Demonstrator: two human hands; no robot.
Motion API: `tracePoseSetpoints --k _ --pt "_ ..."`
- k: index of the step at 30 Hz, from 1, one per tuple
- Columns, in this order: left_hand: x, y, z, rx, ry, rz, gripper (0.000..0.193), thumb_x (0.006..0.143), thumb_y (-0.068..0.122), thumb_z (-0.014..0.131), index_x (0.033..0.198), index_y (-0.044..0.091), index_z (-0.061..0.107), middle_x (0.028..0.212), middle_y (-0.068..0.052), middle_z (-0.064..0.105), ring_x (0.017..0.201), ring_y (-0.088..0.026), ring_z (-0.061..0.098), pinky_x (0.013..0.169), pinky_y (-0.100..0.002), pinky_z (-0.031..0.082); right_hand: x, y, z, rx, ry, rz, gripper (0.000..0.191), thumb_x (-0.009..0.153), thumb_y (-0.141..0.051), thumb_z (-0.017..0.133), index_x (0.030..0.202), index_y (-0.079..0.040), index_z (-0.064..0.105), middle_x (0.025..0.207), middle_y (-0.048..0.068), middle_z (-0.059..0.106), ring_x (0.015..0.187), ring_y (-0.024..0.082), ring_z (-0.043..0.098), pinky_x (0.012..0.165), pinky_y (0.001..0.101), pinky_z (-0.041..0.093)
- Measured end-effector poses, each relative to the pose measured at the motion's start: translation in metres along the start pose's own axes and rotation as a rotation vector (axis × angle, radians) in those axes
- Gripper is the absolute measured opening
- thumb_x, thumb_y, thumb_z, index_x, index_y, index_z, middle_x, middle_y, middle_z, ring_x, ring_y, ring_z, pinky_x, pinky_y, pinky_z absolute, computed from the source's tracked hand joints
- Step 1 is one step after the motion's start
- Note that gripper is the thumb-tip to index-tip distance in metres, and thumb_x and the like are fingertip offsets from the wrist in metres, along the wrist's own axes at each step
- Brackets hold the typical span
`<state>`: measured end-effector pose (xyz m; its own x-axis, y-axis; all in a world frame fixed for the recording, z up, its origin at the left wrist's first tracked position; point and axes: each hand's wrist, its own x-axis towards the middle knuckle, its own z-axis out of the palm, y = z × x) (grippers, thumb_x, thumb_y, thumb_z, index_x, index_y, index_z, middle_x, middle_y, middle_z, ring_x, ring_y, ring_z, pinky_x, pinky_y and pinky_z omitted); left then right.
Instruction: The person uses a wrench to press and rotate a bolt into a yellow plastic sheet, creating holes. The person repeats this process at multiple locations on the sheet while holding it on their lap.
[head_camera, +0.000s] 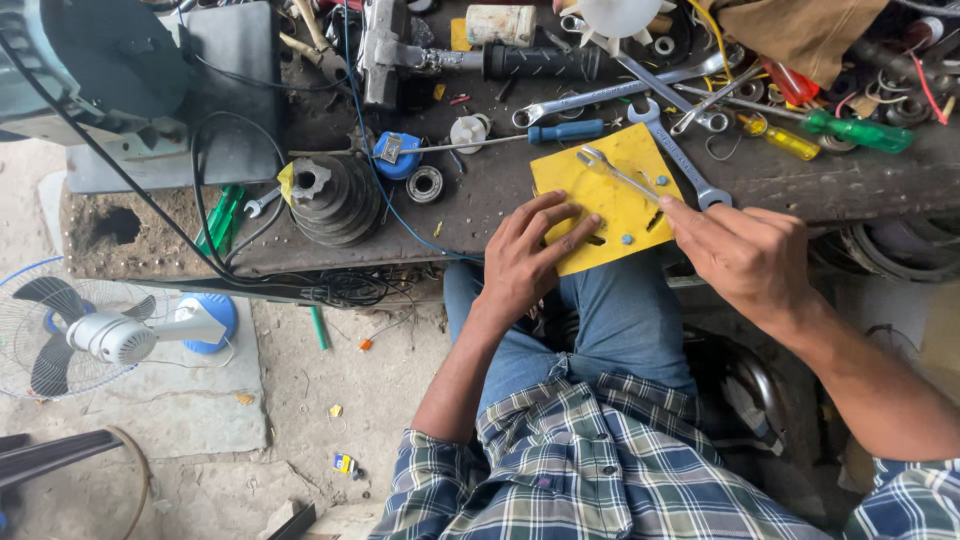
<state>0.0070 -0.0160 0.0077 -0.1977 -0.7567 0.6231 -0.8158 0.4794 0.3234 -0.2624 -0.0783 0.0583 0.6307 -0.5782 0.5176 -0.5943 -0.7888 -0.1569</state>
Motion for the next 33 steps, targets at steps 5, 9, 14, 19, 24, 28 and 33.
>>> tracePoseSetpoints --k 5,9,14,19,24,28,33 --pt "-0.001 -0.001 0.0 0.001 -0.016 -0.002 0.058 0.082 0.007 0.076 0.136 0.028 0.067 0.132 0.001 0.064 0.132 -0.023 0.06 0.097 -0.038 0.056 0.004 0.001 -0.003 0.055 0.135 -0.027 0.037 0.1 -0.001 0.078 0.137 -0.008 0.076 0.073 0.004 0.058 0.059 0.02 0.056 0.057 0.0338 0.046" --pt "-0.002 0.0 0.0 -0.008 -0.003 0.005 0.057 0.082 0.008 0.075 0.135 0.028 0.067 0.13 0.001 0.063 0.131 -0.023 0.061 0.099 -0.039 0.056 0.006 -0.001 -0.004 0.024 -0.004 0.002 0.037 0.089 -0.004 0.083 0.125 -0.008 0.078 0.07 0.004 0.059 0.054 0.021 0.055 0.052 0.0364 0.044" --pt "0.0 -0.002 0.002 -0.008 -0.005 -0.012 0.058 0.081 0.006 0.075 0.135 0.028 0.068 0.131 0.002 0.064 0.132 -0.023 0.061 0.099 -0.039 0.056 0.005 -0.004 -0.003 0.01 0.007 -0.032 0.034 0.092 -0.004 0.082 0.126 -0.008 0.077 0.073 0.004 0.059 0.057 0.023 0.057 0.056 0.0368 0.046" --pt "-0.001 -0.001 0.003 0.002 0.01 -0.002 0.057 0.083 0.007 0.076 0.135 0.029 0.068 0.13 0.002 0.065 0.131 -0.023 0.061 0.097 -0.039 0.056 0.004 0.002 0.002 -0.02 0.084 -0.017 0.034 0.098 -0.003 0.079 0.132 -0.006 0.077 0.073 0.004 0.059 0.057 0.021 0.057 0.055 0.0345 0.047" --pt "-0.003 -0.001 0.003 0.002 0.012 0.001 0.057 0.082 0.006 0.076 0.134 0.029 0.068 0.129 0.002 0.065 0.13 -0.022 0.061 0.099 -0.038 0.057 -0.003 0.008 0.006 0.012 0.042 -0.035 0.038 0.093 -0.003 0.08 0.131 -0.006 0.076 0.075 0.005 0.059 0.058 0.021 0.057 0.055 0.0353 0.046" --pt "-0.001 -0.001 0.004 0.012 -0.01 -0.011 0.057 0.081 0.007 0.077 0.134 0.029 0.069 0.129 0.001 0.065 0.13 -0.022 0.061 0.098 -0.038 0.056 -0.009 0.007 0.003 0.001 0.055 -0.054 0.038 0.094 0.0 0.08 0.131 -0.006 0.075 0.073 0.005 0.058 0.056 0.021 0.056 0.055 0.0351 0.046" --pt "0.002 -0.001 0.005 0.012 0.034 0.012 0.054 0.084 0.008 0.077 0.133 0.029 0.069 0.128 0.002 0.065 0.129 -0.022 0.062 0.097 -0.037 0.056 -0.007 0.009 0.002 -0.03 0.073 -0.083 0.04 0.091 0.0 0.079 0.13 -0.006 0.076 0.07 0.005 0.057 0.055 0.023 0.055 0.054 0.036 0.045"
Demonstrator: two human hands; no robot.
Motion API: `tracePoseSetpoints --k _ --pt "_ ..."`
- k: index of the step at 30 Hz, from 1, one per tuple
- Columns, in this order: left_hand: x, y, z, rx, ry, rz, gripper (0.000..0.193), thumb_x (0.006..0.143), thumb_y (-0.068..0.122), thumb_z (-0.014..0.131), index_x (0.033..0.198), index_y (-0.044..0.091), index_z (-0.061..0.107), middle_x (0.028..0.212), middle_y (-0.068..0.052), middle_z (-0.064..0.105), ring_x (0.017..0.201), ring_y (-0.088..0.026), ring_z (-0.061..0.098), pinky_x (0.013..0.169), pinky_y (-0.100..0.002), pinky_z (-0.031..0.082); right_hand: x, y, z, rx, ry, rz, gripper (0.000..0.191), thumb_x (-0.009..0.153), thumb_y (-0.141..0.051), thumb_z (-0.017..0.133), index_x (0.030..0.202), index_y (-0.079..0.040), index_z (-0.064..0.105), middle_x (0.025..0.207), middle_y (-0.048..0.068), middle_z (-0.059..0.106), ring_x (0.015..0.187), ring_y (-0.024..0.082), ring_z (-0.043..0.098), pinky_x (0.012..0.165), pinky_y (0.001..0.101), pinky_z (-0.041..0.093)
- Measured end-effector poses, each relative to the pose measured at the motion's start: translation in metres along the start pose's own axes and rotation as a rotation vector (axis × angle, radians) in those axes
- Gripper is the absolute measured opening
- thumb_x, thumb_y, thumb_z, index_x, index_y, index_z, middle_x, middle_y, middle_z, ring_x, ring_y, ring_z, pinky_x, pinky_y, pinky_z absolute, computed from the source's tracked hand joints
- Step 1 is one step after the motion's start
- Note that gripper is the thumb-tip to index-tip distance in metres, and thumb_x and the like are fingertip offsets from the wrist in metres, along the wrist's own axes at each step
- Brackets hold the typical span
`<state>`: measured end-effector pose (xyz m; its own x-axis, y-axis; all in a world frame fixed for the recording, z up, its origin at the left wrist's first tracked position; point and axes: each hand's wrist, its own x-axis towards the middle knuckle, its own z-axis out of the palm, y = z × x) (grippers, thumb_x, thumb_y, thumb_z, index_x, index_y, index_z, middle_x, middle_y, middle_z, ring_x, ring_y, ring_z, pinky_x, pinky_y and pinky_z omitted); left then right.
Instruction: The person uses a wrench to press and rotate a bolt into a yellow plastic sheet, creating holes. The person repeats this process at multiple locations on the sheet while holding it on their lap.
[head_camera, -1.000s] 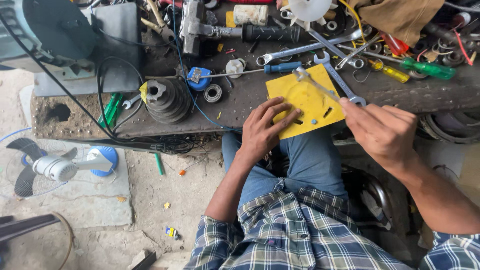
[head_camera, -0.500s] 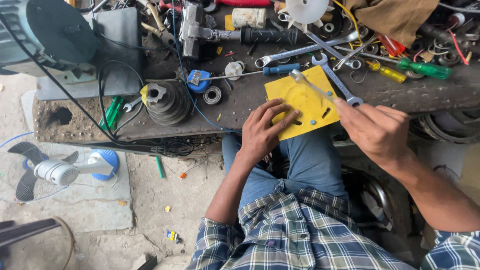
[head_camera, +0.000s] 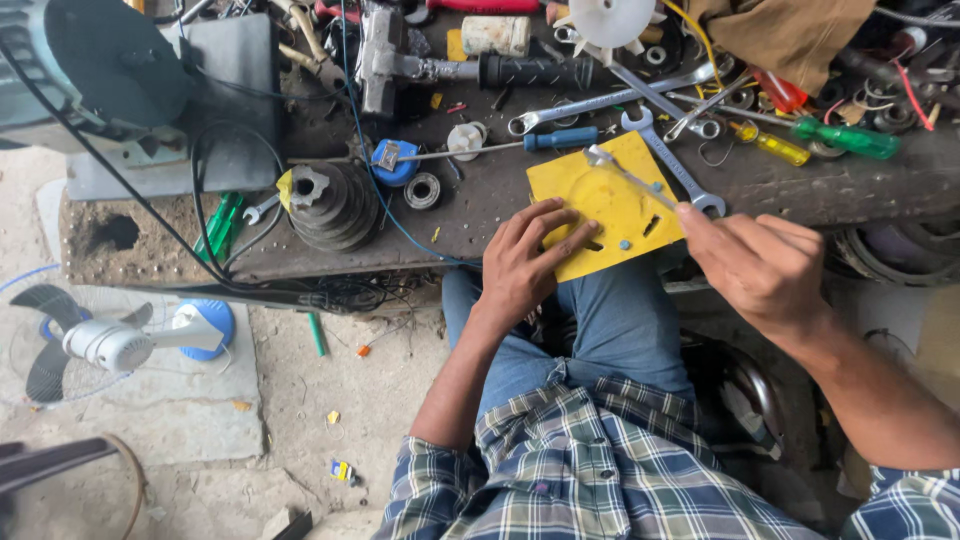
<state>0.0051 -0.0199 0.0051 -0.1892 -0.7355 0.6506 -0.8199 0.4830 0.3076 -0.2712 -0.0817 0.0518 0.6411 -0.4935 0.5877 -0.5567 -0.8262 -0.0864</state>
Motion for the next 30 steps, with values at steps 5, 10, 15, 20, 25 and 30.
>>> tracePoseSetpoints --k 5,10,15,20,25,30 --pt "-0.004 0.002 -0.001 -0.009 -0.01 -0.01 0.056 0.083 0.007 0.075 0.134 0.029 0.069 0.128 0.002 0.065 0.129 -0.022 0.062 0.098 -0.038 0.056 0.003 0.001 0.0 0.01 -0.09 0.028 0.037 0.089 -0.003 0.081 0.126 -0.007 0.077 0.071 0.004 0.058 0.056 0.021 0.055 0.053 0.0357 0.044" --pt "-0.003 0.001 0.0 0.009 -0.032 -0.022 0.057 0.082 0.006 0.074 0.134 0.029 0.069 0.129 0.002 0.065 0.128 -0.022 0.062 0.093 -0.037 0.055 0.006 -0.003 -0.005 -0.009 -0.064 -0.007 0.034 0.093 -0.002 0.08 0.126 -0.006 0.077 0.072 0.003 0.058 0.057 0.02 0.054 0.053 0.0346 0.044" --pt "-0.001 0.0 0.001 -0.012 -0.008 -0.002 0.058 0.082 0.004 0.072 0.134 0.028 0.069 0.129 0.002 0.065 0.13 -0.022 0.062 0.098 -0.038 0.056 0.012 -0.001 -0.009 -0.03 -0.033 -0.056 0.037 0.092 -0.001 0.079 0.129 -0.005 0.077 0.073 0.005 0.057 0.057 0.021 0.055 0.054 0.0351 0.044" --pt "-0.005 0.002 -0.001 -0.01 -0.019 -0.01 0.058 0.083 0.004 0.073 0.135 0.028 0.068 0.131 0.002 0.064 0.131 -0.022 0.061 0.098 -0.037 0.056 0.009 0.0 -0.007 -0.022 -0.111 -0.014 0.039 0.088 -0.001 0.083 0.126 -0.006 0.077 0.069 0.006 0.056 0.055 0.023 0.055 0.053 0.0365 0.045" --pt "-0.004 0.0 -0.001 0.018 -0.046 -0.029 0.06 0.08 0.003 0.072 0.134 0.028 0.069 0.131 0.001 0.066 0.131 -0.022 0.062 0.096 -0.037 0.056 0.005 0.002 -0.005 0.005 -0.021 -0.041 0.041 0.091 0.005 0.081 0.13 -0.004 0.074 0.078 0.005 0.061 0.06 0.022 0.056 0.057 0.0368 0.045" --pt "-0.002 0.002 -0.001 -0.007 -0.014 -0.013 0.059 0.08 0.004 0.074 0.134 0.028 0.068 0.13 0.002 0.065 0.131 -0.021 0.061 0.098 -0.037 0.056 0.009 0.008 -0.005 -0.055 -0.07 -0.06 0.041 0.09 0.001 0.081 0.13 -0.005 0.075 0.074 0.006 0.059 0.056 0.022 0.055 0.053 0.0355 0.044"
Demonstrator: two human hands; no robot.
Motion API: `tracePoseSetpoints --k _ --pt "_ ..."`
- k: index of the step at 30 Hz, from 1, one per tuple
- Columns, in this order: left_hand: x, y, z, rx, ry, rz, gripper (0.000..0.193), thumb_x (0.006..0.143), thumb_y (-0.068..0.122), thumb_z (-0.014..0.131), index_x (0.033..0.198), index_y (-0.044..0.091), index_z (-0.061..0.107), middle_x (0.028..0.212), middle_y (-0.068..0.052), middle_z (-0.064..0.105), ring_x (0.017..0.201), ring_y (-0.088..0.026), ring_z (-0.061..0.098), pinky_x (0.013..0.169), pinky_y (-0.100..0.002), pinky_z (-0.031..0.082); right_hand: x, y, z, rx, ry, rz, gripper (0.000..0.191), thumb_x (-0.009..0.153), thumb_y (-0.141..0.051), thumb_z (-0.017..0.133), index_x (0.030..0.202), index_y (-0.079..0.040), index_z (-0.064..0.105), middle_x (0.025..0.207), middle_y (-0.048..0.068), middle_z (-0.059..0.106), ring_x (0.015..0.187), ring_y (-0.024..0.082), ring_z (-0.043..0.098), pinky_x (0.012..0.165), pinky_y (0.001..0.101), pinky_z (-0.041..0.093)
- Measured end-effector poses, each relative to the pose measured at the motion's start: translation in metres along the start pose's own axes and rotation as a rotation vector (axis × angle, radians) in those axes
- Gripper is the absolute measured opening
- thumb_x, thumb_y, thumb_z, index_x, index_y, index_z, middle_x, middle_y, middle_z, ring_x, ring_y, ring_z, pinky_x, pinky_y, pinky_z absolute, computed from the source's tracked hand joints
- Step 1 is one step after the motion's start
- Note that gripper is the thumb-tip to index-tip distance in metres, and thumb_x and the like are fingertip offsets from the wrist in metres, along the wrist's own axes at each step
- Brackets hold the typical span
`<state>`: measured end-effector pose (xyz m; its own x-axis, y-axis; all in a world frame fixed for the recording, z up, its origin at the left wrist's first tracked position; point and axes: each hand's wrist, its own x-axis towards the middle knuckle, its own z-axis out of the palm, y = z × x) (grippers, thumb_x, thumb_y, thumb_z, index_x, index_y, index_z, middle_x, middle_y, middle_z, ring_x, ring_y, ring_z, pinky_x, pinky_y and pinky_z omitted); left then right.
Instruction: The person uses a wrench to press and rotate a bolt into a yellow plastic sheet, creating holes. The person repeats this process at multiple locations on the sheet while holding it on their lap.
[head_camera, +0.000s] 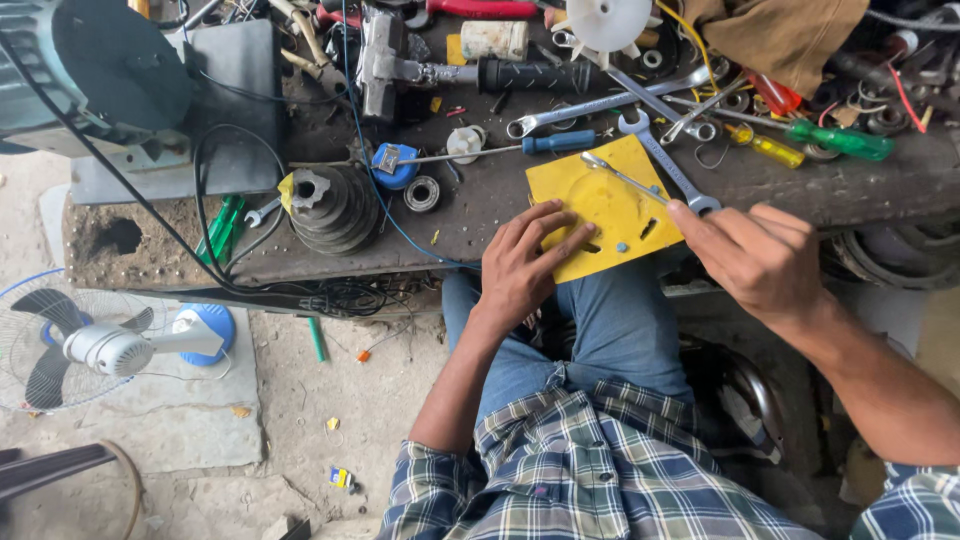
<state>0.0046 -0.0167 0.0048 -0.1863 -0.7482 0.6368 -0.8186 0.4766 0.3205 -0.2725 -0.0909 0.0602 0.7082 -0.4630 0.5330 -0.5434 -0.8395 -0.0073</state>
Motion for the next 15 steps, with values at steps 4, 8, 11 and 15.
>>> tracePoseSetpoints --k 4,8,11,15 --pt "-0.0009 0.0008 -0.002 0.0 -0.008 -0.003 0.058 0.082 0.006 0.075 0.135 0.028 0.068 0.131 0.002 0.065 0.133 -0.021 0.061 0.099 -0.037 0.055 -0.0028 -0.0007 0.0017 0.028 -0.004 0.013 0.039 0.093 0.0 0.08 0.131 -0.006 0.074 0.077 0.005 0.06 0.058 0.021 0.055 0.055 0.0351 0.045" --pt "0.0013 -0.0014 -0.0013 -0.018 -0.001 0.002 0.058 0.081 0.008 0.075 0.135 0.027 0.067 0.13 0.001 0.064 0.132 -0.022 0.06 0.1 -0.039 0.055 -0.0082 -0.0009 0.0052 0.005 0.04 0.003 0.04 0.09 0.005 0.08 0.129 -0.006 0.077 0.071 0.005 0.058 0.055 0.023 0.053 0.053 0.0368 0.043" --pt "0.0 -0.0013 -0.0021 -0.021 -0.024 -0.024 0.059 0.081 0.006 0.074 0.135 0.027 0.068 0.132 0.001 0.065 0.133 -0.022 0.061 0.1 -0.038 0.055 -0.0083 0.0026 0.0079 0.115 0.1 -0.004 0.038 0.101 0.002 0.08 0.137 -0.006 0.071 0.087 0.005 0.063 0.063 0.02 0.059 0.057 0.0331 0.045" --pt "-0.002 0.0002 -0.0024 -0.026 -0.004 -0.002 0.058 0.081 0.006 0.074 0.135 0.027 0.067 0.132 0.001 0.064 0.132 -0.022 0.061 0.099 -0.039 0.055 -0.0063 0.0057 0.0082 0.058 0.02 0.028 0.04 0.093 -0.001 0.081 0.131 -0.009 0.074 0.077 0.005 0.06 0.06 0.023 0.056 0.056 0.0363 0.045"
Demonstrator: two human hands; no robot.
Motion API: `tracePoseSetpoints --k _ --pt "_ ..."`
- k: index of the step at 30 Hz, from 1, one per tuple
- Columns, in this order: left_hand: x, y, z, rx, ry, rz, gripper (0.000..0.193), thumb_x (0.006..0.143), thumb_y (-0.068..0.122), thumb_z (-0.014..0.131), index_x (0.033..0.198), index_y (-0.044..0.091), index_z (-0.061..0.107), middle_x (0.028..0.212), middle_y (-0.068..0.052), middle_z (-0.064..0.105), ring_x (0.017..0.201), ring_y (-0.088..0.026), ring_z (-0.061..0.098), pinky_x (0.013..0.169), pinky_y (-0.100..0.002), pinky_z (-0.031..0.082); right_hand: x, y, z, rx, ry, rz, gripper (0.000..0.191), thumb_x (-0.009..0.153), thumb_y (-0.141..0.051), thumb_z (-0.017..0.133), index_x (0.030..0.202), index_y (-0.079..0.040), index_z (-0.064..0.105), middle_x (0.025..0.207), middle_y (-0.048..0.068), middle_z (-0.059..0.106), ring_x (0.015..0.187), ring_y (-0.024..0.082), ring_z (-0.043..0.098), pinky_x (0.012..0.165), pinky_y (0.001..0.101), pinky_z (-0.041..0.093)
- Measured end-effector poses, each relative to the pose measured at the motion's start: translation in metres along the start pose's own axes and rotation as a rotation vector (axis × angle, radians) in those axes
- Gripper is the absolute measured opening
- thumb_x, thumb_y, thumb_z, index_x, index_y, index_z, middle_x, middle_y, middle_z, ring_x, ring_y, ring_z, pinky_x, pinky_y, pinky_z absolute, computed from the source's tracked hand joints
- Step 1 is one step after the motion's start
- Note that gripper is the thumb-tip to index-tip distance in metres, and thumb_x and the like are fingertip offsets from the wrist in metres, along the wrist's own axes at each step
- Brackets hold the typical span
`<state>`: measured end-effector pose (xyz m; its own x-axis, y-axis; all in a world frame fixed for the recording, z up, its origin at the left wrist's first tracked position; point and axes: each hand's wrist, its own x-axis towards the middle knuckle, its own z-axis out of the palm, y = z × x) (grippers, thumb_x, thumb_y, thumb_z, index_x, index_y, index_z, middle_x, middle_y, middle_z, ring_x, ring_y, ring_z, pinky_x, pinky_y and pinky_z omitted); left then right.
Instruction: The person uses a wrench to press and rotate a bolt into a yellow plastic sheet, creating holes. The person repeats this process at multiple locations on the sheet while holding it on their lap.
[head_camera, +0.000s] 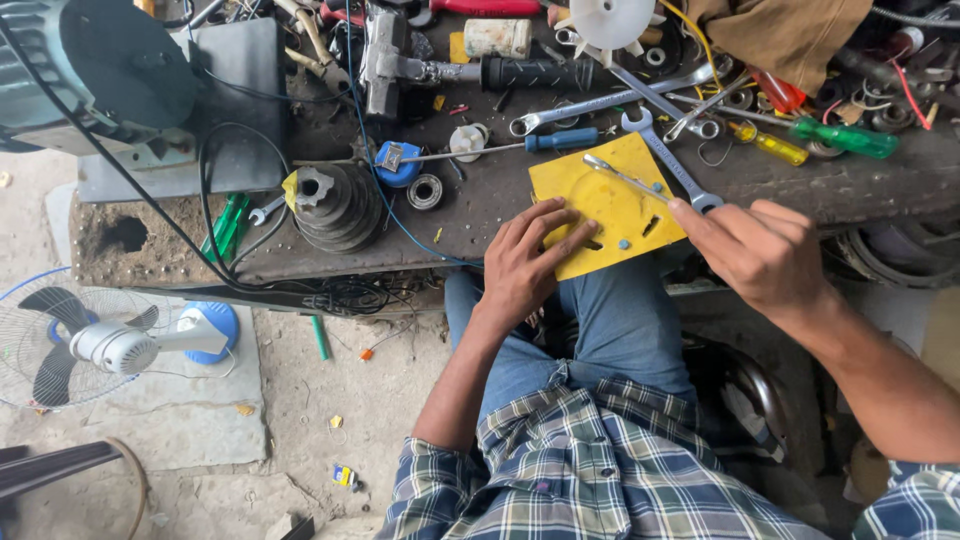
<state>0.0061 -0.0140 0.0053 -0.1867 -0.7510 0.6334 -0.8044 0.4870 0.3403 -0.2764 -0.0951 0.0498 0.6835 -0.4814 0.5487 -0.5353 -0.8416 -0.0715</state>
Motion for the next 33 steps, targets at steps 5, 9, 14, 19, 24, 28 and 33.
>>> tracePoseSetpoints --k 5,9,14,19,24,28,33 --pt "0.001 -0.004 0.001 0.029 -0.015 -0.006 0.061 0.078 0.002 0.072 0.134 0.027 0.068 0.132 0.001 0.065 0.133 -0.022 0.061 0.097 -0.038 0.055 -0.002 -0.004 -0.006 -0.064 -0.06 -0.03 0.043 0.09 -0.002 0.078 0.132 -0.01 0.075 0.077 0.004 0.061 0.061 0.022 0.056 0.059 0.036 0.046" --pt "-0.001 -0.005 0.002 0.015 -0.047 -0.003 0.066 0.073 0.002 0.071 0.135 0.023 0.067 0.134 -0.001 0.064 0.135 -0.025 0.06 0.101 -0.04 0.056 0.0 -0.005 -0.007 -0.084 0.019 -0.045 0.038 0.095 -0.002 0.077 0.132 -0.009 0.074 0.078 0.003 0.061 0.059 0.02 0.057 0.056 0.0339 0.043" --pt "-0.005 -0.004 0.003 0.013 -0.07 -0.015 0.064 0.076 0.006 0.074 0.136 0.023 0.065 0.139 -0.002 0.061 0.14 -0.025 0.055 0.11 -0.043 0.052 0.005 -0.003 -0.007 -0.096 -0.077 -0.007 0.039 0.09 -0.004 0.083 0.128 -0.009 0.077 0.069 0.005 0.059 0.053 0.021 0.055 0.052 0.0358 0.042" --pt "-0.002 -0.009 -0.008 0.054 -0.154 -0.045 0.066 0.076 0.009 0.076 0.14 0.021 0.063 0.148 -0.002 0.057 0.148 -0.03 0.046 0.127 -0.054 0.033 -0.001 -0.008 -0.016 0.006 0.071 -0.009 0.038 0.094 -0.002 0.078 0.132 -0.006 0.074 0.08 0.006 0.065 0.061 0.024 0.056 0.055 0.0366 0.043" --pt "0.004 0.002 -0.018 0.053 -0.188 -0.045 0.057 0.083 0.022 0.079 0.138 0.024 0.061 0.152 -0.001 0.054 0.15 -0.031 0.042 0.128 -0.057 0.024 -0.003 -0.008 -0.019 0.223 0.065 0.303 0.036 0.102 -0.006 0.076 0.136 -0.005 0.067 0.089 0.013 0.061 0.072 0.029 0.059 0.065 0.0391 0.048" --pt "0.013 0.016 -0.006 0.058 -0.196 0.018 0.055 0.092 0.025 0.078 0.144 0.026 0.059 0.158 0.0 0.05 0.152 -0.025 0.042 0.13 -0.057 0.025 -0.001 -0.006 -0.018 0.22 -0.053 0.297 0.036 0.102 -0.004 0.074 0.138 -0.007 0.07 0.084 0.011 0.058 0.067 0.027 0.059 0.064 0.0389 0.048" --pt "0.02 0.007 0.006 0.071 -0.247 0.014 0.065 0.087 0.019 0.076 0.149 0.026 0.057 0.158 0.001 0.051 0.15 -0.023 0.045 0.128 -0.05 0.033 0.002 -0.007 -0.017 0.235 -0.069 0.233 0.042 0.098 -0.001 0.074 0.139 -0.008 0.069 0.085 0.011 0.057 0.069 0.028 0.059 0.063 0.0413 0.049"
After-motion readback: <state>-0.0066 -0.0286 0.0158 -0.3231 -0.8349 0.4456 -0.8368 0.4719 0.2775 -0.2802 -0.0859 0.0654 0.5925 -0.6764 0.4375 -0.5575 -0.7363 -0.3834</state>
